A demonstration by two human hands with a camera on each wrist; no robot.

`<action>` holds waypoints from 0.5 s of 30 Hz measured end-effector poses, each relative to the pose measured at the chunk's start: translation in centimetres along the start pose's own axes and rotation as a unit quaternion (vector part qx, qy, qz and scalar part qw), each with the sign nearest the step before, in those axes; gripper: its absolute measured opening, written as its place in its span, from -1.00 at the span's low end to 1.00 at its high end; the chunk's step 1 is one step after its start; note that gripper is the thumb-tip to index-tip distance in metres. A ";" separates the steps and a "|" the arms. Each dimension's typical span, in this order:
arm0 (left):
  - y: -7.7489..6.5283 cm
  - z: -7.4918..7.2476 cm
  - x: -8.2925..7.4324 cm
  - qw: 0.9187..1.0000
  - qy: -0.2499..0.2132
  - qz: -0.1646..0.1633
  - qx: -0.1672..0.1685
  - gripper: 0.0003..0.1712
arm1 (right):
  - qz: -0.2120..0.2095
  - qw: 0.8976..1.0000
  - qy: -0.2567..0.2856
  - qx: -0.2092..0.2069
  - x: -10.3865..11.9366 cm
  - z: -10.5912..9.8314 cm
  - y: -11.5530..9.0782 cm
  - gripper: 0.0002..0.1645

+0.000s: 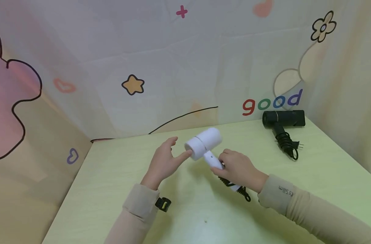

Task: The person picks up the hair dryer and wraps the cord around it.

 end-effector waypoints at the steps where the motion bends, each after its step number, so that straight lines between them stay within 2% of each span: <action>1: -0.3 -0.2 0.2 1.000 0.009 0.003 -0.002 -0.12 | 0.029 0.999 0.009 0.019 -0.7 -0.1 0.3 -0.66; 3: -1.0 -0.3 0.9 1.000 0.030 0.004 -0.005 -0.14 | 0.082 0.995 0.021 0.054 -2.2 -0.4 0.9 -0.66; 5: -1.6 -0.5 1.7 0.999 0.052 0.007 -0.005 -0.16 | 0.115 0.990 0.024 0.073 -3.8 -0.5 1.5 -0.67; 10: -3.2 -0.8 3.5 0.995 0.104 0.010 -0.003 -0.23 | 0.159 0.983 0.018 0.095 -7.4 -0.7 2.9 -0.64; 15: -4.8 -0.8 5.1 0.993 0.115 0.007 0.003 -0.33 | 0.197 0.974 0.011 0.112 -10.4 -0.8 4.0 -0.60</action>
Point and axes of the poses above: each hand's wrist, its own y-axis towards the middle knuckle, its own z-axis out of the palm, x = y × z, the point moved 1 cm from there along y, towards the middle knuckle, and after that the axes turned 7 degrees about z, right-handed, at the moved point
